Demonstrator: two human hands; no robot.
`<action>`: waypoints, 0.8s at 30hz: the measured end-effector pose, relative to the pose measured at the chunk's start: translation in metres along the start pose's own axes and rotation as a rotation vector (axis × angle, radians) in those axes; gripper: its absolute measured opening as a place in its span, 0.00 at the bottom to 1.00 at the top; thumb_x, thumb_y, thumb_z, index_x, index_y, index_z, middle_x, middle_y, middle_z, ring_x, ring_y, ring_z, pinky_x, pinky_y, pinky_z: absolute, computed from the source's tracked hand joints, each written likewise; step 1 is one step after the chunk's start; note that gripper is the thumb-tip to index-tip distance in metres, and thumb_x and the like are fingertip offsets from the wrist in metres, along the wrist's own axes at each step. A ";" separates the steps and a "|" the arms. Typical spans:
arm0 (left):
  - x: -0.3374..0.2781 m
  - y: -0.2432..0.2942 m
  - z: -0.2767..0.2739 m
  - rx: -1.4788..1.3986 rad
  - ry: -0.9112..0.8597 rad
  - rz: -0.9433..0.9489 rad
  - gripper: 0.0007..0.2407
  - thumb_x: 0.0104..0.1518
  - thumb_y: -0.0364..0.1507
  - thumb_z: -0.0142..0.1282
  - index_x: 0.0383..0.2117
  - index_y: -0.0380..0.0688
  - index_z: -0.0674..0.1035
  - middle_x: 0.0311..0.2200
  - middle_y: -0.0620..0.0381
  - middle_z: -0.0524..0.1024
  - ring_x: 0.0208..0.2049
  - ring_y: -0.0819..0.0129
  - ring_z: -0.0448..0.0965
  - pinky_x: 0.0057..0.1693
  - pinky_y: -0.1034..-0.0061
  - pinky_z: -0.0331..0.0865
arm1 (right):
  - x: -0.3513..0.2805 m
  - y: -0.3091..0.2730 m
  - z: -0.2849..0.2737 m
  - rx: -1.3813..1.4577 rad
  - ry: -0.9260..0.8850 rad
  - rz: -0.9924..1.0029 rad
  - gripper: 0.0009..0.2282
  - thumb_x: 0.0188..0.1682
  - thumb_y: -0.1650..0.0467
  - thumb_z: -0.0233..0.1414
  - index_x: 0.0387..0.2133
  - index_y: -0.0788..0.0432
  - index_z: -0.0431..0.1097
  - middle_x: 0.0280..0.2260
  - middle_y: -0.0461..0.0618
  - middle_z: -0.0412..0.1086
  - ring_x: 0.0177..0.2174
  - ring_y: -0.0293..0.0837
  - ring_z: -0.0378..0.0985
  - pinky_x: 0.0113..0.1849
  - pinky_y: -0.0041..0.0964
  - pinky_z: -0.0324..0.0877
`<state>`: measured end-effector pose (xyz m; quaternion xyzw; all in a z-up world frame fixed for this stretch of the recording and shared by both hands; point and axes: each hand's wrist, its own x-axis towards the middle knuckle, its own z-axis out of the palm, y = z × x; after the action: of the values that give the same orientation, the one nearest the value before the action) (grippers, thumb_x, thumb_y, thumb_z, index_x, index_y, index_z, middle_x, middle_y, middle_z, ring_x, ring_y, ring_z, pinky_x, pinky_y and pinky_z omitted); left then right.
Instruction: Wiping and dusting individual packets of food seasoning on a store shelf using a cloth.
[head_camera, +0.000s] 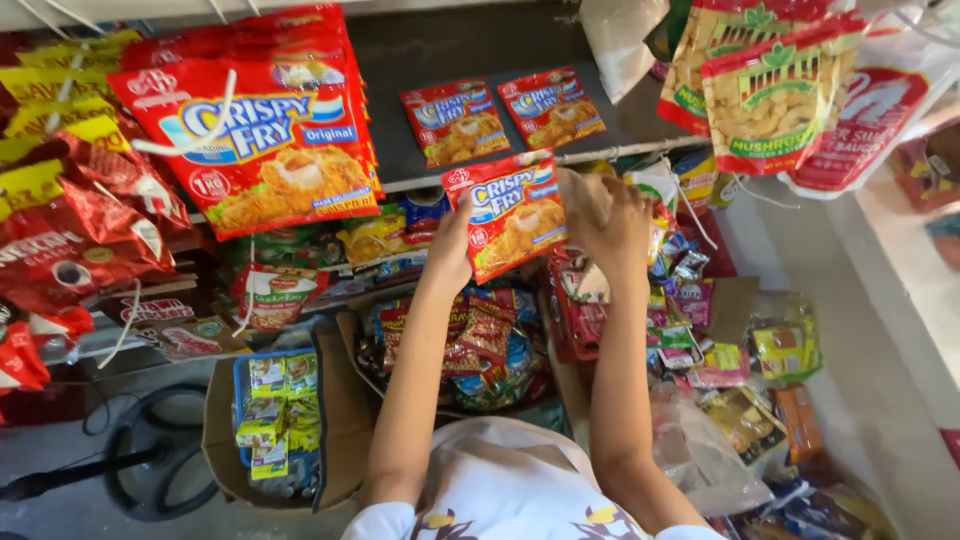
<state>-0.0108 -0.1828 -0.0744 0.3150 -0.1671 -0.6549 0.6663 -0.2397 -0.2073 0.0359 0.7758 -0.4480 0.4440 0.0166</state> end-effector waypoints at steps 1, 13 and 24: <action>-0.006 -0.005 -0.003 -0.001 0.003 -0.009 0.26 0.62 0.44 0.55 0.58 0.34 0.70 0.56 0.48 0.76 0.53 0.63 0.79 0.56 0.65 0.75 | -0.005 0.006 0.001 -0.004 -0.006 0.007 0.11 0.51 0.72 0.63 0.45 0.66 0.75 0.40 0.55 0.76 0.39 0.50 0.76 0.41 0.38 0.69; -0.075 0.005 0.028 -0.128 -0.241 0.069 0.31 0.67 0.50 0.40 0.68 0.38 0.62 0.66 0.48 0.66 0.65 0.57 0.68 0.69 0.58 0.63 | -0.019 -0.062 -0.067 0.538 0.167 0.308 0.04 0.57 0.75 0.57 0.38 0.67 0.73 0.33 0.51 0.70 0.31 0.40 0.65 0.35 0.35 0.61; -0.147 0.010 0.033 0.000 -0.223 0.026 0.29 0.67 0.44 0.40 0.73 0.43 0.58 0.70 0.48 0.62 0.63 0.62 0.63 0.65 0.61 0.55 | -0.016 -0.163 -0.021 0.238 -0.050 0.006 0.20 0.50 0.75 0.52 0.57 0.54 0.71 0.64 0.60 0.61 0.65 0.65 0.56 0.66 0.56 0.52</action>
<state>-0.0367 -0.0464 -0.0155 0.2379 -0.2441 -0.6772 0.6521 -0.1419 -0.0900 0.0977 0.7817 -0.3945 0.4749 -0.0882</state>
